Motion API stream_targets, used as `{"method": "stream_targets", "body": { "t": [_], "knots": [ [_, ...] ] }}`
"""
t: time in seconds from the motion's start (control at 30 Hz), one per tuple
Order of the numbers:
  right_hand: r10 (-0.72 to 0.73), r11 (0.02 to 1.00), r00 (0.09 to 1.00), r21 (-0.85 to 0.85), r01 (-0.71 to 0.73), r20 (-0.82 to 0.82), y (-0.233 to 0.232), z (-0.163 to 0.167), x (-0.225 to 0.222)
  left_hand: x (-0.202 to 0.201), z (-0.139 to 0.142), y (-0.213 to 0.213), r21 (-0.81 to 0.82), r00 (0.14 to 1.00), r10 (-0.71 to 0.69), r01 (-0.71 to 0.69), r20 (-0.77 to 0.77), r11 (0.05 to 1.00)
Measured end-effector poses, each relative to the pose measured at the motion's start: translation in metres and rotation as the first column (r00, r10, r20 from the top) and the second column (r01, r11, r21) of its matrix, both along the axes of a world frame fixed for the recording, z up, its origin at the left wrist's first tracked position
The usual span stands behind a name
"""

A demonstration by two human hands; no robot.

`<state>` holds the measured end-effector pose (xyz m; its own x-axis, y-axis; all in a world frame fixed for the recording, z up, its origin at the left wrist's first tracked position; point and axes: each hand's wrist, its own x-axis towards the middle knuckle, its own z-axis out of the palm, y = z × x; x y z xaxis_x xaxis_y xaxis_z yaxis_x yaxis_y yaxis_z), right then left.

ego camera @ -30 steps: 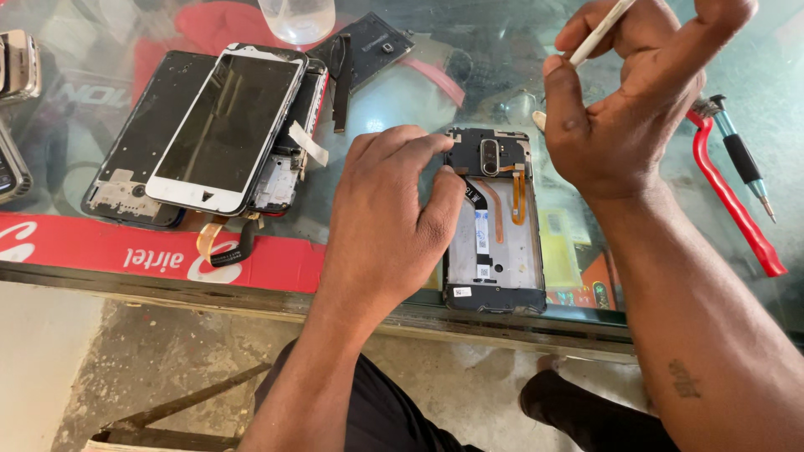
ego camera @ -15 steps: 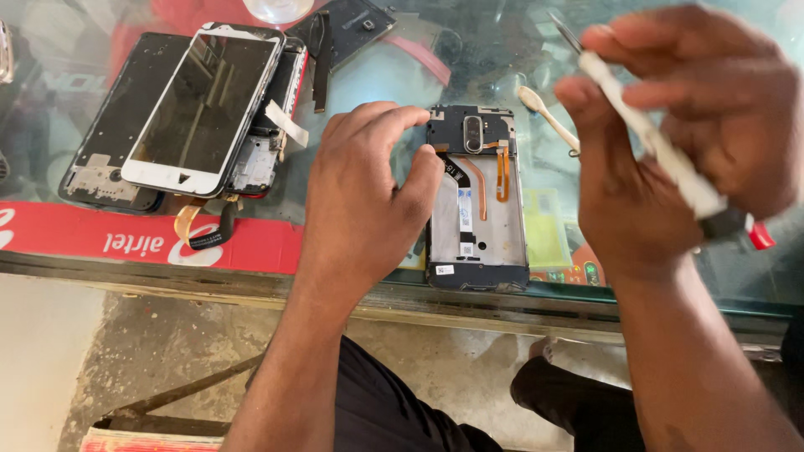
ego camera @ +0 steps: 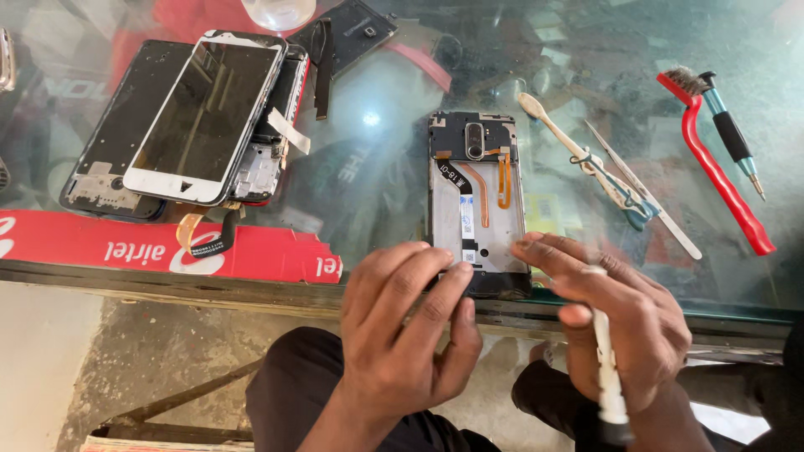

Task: The person works at a glass counter on a disassembled smartphone, using a screwdriver to pry and unscrew components inside the phone frame. They then lift the battery out of the phone and clean the battery's surface with a small brush, holding it up while brushing.

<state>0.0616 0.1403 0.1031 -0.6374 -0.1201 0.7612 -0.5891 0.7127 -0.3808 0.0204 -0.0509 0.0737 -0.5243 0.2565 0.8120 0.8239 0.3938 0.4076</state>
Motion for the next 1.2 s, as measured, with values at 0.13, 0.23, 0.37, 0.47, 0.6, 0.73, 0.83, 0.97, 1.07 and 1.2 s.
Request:
{"method": "stream_targets", "body": {
  "t": [0.13,0.23,0.37,0.47,0.6,0.73,0.83,0.97,1.07,1.2],
  "knots": [
    [-0.076,0.994,0.995,0.078,0.070,0.070,-0.001,0.007,0.001,0.000,-0.022,0.000,-0.134,0.989,0.104,-0.118,-0.110,0.984],
    [-0.085,0.991,0.989,0.117,0.070,0.124,0.001,0.009,0.000,-0.005,-0.032,0.005,-0.100,0.981,0.127,-0.142,-0.147,0.985],
    [-0.091,0.993,0.982,0.091,0.077,0.162,0.004,0.009,0.000,-0.005,-0.039,0.010,-0.081,0.976,0.147,-0.162,-0.157,0.983],
    [-0.105,0.992,0.978,0.090,0.090,0.179,0.005,0.009,0.001,-0.003,-0.034,0.010,-0.077,0.978,0.147,-0.159,-0.150,0.984],
    [-0.038,0.999,0.977,0.020,0.035,0.208,0.007,0.013,0.004,0.002,-0.011,0.009,-0.069,0.990,0.123,-0.128,-0.071,0.989],
    [0.029,0.926,0.964,-0.370,0.074,0.265,0.009,0.013,0.011,0.004,0.020,-0.001,-0.046,0.994,0.067,-0.063,0.089,0.997],
    [0.122,0.827,0.956,-0.560,0.051,0.266,0.017,0.012,0.012,-0.032,0.042,-0.012,-0.148,0.988,0.144,-0.135,0.047,0.980],
    [-0.047,0.869,0.898,-0.426,0.253,0.437,0.029,0.014,0.014,-0.134,0.077,-0.031,-0.308,0.979,0.150,-0.187,-0.140,0.933],
    [-0.067,0.862,0.871,-0.411,0.296,0.487,0.034,0.018,0.014,-0.215,0.089,-0.017,-0.337,0.995,0.064,-0.088,-0.081,0.937],
    [-0.073,0.854,0.829,-0.395,0.339,0.554,0.039,0.024,0.012,-0.285,0.082,0.012,-0.642,0.964,0.195,-0.033,0.183,0.766]
  ]
}}
